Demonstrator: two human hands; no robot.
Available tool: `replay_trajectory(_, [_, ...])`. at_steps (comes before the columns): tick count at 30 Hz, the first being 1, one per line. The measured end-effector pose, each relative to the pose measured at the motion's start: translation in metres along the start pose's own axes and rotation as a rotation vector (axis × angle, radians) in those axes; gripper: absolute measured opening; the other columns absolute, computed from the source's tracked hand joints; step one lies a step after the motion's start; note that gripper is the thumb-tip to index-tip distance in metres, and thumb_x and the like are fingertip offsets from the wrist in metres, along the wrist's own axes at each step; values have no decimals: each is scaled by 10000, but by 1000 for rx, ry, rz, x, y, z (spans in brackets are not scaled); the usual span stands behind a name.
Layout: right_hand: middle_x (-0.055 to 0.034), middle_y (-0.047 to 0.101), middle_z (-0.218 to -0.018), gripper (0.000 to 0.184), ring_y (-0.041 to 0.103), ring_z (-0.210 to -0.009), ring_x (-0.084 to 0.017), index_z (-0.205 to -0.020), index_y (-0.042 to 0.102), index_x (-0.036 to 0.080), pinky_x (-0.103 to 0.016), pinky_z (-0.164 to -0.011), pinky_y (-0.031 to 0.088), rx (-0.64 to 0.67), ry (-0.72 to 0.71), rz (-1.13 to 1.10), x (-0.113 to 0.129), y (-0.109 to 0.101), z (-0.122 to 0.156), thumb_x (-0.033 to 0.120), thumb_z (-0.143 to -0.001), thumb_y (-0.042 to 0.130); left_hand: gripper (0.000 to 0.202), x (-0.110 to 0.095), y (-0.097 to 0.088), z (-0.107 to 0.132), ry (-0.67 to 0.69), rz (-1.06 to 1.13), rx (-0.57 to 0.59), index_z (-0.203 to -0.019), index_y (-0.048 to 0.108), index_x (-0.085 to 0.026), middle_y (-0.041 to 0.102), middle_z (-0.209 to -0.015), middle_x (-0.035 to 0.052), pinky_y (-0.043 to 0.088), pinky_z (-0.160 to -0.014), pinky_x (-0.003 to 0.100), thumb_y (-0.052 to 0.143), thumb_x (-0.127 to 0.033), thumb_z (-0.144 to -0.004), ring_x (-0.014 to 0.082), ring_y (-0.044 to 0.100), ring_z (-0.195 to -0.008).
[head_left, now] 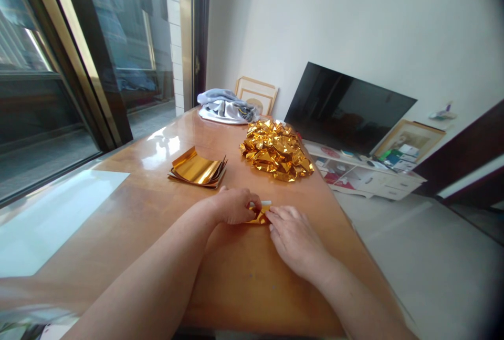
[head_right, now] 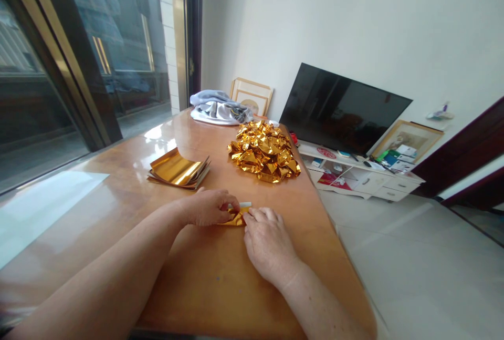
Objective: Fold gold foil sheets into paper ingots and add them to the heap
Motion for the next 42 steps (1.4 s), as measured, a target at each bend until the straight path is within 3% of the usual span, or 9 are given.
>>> replay_trajectory(5, [-63, 646, -1305, 367, 508, -1166, -241, -1295, 630, 261, -388, -996, 364, 6, 22, -3, -1, -3, -3, 282, -1006, 404, 317, 1, 1, 0, 2, -22, 8, -1127, 680, -349, 688, -1122, 30, 439, -894, 437, 544, -401, -844, 273, 627, -1034])
replay_trajectory(11, [-88, 733, -1048, 404, 545, -1038, -276, -989, 738, 232, -419, -890, 359, -53, 133, 44, 4, -12, -16, 395, -1028, 370, 342, 2, 1, 1, 5, -44, 10, -1154, 665, -345, 670, -1152, 44, 455, -877, 437, 533, -417, -846, 281, 621, -1043])
replay_trajectory(16, [-107, 734, -998, 422, 557, -977, -287, -929, 745, 232, -435, -843, 342, -94, 214, 104, 3, -10, -25, 451, -1014, 394, 359, 1, 0, 2, 13, -66, 22, -1178, 656, -352, 664, -1158, 54, 456, -873, 446, 542, -414, -843, 292, 614, -1062])
replay_trajectory(25, [-86, 724, -1028, 303, 545, -995, -281, -1019, 716, 266, -426, -829, 319, -122, 221, 108, 1, -4, -21, 472, -977, 497, 374, 0, 0, 3, -4, -41, 49, -1183, 651, -353, 681, -1111, 26, 444, -898, 429, 560, -330, -822, 262, 624, -1026])
replay_trajectory(34, [-97, 710, -1059, 357, 543, -1003, -283, -1016, 707, 259, -438, -860, 310, -107, 220, 106, 2, -2, -19, 459, -1009, 412, 406, 0, -1, 3, -14, -36, 59, -1184, 658, -363, 683, -1103, 22, 445, -889, 433, 569, -308, -792, 266, 624, -1017])
replay_trajectory(42, [-113, 704, -1087, 337, 541, -1024, -296, -1041, 693, 245, -446, -873, 321, -103, 216, 111, 6, -2, -14, 491, -975, 472, 377, -1, -2, 4, 8, -25, 53, -1176, 668, -350, 687, -1118, 26, 454, -867, 408, 595, -391, -808, 261, 625, -1007])
Point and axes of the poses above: each hand's wrist, its own z-axis away from the middle knuckle, its own y-axis out of the palm, x = y × z, the point moved 9 cm from there along -z, towards the middle knuckle
